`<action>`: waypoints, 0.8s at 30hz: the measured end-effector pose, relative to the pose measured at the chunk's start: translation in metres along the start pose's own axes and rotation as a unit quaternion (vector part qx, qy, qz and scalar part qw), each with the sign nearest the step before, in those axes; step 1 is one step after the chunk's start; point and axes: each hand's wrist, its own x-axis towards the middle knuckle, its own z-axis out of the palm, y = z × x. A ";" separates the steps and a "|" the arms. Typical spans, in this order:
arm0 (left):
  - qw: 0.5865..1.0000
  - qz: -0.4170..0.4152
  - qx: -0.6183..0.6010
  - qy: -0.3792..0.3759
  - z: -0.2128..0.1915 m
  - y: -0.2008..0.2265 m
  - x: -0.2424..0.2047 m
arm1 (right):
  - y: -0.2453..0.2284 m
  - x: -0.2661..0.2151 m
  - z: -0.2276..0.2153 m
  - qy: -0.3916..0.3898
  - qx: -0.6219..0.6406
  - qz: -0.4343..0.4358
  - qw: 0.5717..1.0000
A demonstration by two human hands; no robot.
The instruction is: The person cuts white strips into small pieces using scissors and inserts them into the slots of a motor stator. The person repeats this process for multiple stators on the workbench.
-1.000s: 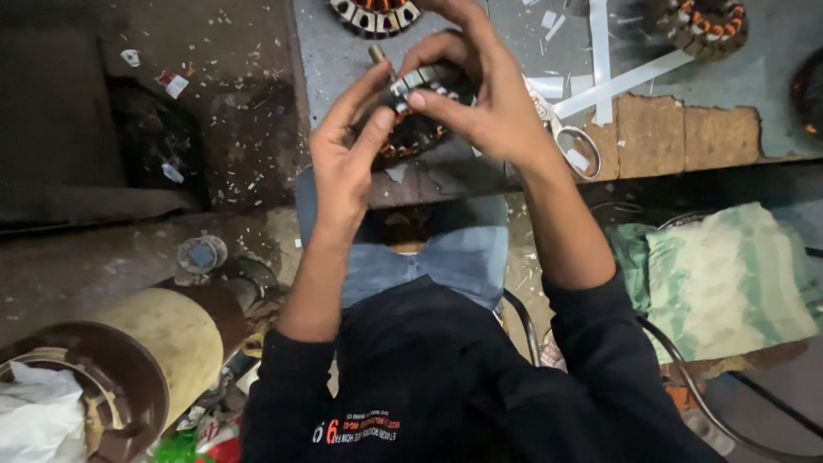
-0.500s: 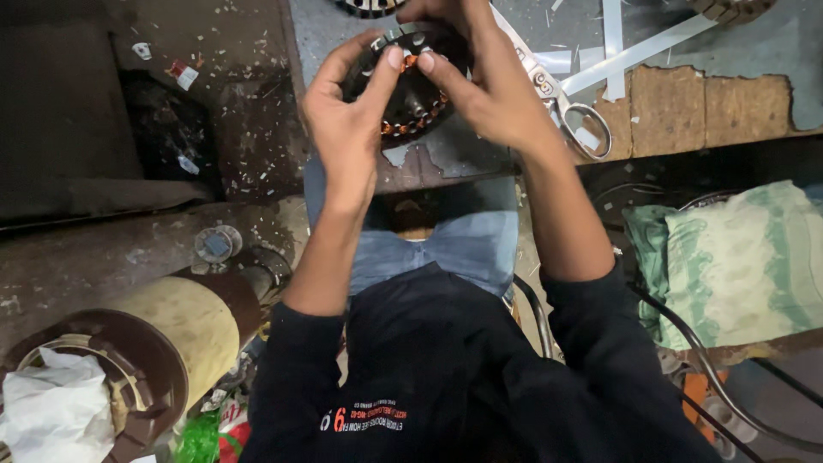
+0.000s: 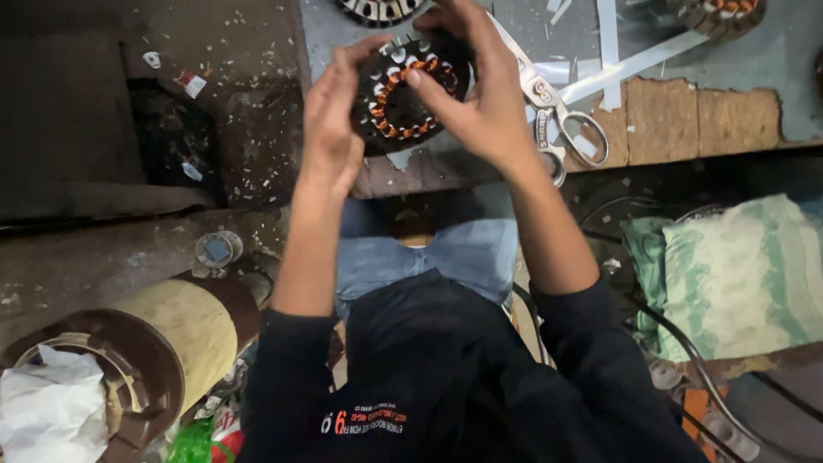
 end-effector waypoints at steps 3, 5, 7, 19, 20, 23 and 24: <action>0.998 -0.040 -0.026 -0.043 -0.029 -0.009 0.023 | 0.003 -0.001 0.012 0.039 -0.060 -0.005 0.997; 0.996 -0.042 0.013 -0.072 -0.039 -0.013 0.039 | 0.002 0.000 0.022 0.061 -0.065 0.016 0.996; 0.991 -0.022 0.086 -0.103 -0.051 -0.005 0.049 | -0.003 0.007 0.035 0.081 -0.014 0.041 0.996; 0.980 0.107 0.171 0.007 -0.065 -0.034 0.074 | -0.021 -0.002 0.030 0.061 0.105 0.129 0.984; 0.977 0.118 0.152 0.090 -0.065 -0.027 0.071 | -0.028 -0.004 0.029 0.063 0.085 0.139 0.985; 0.951 0.169 0.169 0.196 -0.063 -0.003 0.045 | -0.039 -0.024 0.031 0.049 0.115 0.030 0.992; 0.972 0.131 0.114 0.159 -0.053 -0.002 0.034 | -0.040 -0.039 0.028 0.041 0.085 -0.013 0.995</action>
